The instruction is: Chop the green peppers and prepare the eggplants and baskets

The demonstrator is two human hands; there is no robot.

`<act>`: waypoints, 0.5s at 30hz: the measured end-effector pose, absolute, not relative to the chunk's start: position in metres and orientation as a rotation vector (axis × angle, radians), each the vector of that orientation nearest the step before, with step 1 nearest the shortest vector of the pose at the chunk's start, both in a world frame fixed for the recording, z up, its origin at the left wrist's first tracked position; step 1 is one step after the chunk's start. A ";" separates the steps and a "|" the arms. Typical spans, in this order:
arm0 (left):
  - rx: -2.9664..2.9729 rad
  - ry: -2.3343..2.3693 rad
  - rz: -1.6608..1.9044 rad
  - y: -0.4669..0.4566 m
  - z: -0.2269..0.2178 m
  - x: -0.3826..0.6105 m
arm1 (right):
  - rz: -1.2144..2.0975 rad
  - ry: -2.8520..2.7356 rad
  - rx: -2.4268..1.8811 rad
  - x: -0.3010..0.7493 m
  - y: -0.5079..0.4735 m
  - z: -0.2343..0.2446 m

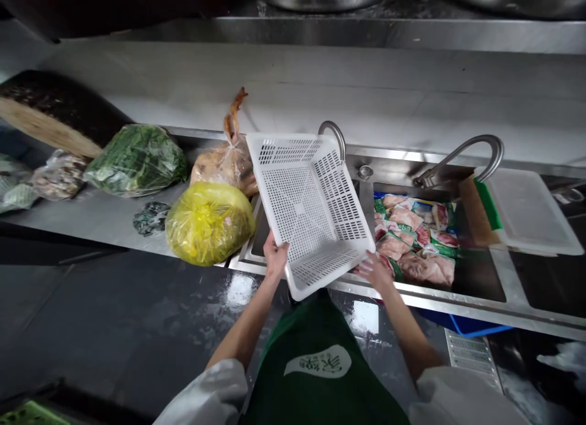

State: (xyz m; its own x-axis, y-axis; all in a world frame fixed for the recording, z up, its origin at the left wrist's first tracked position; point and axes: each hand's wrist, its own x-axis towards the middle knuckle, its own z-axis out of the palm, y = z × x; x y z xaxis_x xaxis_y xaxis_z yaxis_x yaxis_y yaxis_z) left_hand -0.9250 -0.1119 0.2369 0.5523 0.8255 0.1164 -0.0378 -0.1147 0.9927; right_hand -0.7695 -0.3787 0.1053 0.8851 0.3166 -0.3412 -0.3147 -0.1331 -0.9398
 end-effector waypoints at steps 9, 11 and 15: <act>1.453 0.684 0.990 -0.171 0.231 -0.925 | 0.349 0.539 -0.975 -0.803 -0.296 0.086; 1.409 0.726 0.987 -0.184 0.228 -0.932 | 0.354 0.566 -0.959 -0.799 -0.312 0.084; 1.359 0.802 0.901 -0.196 0.230 -0.949 | 0.176 0.486 -1.033 -0.802 -0.353 0.094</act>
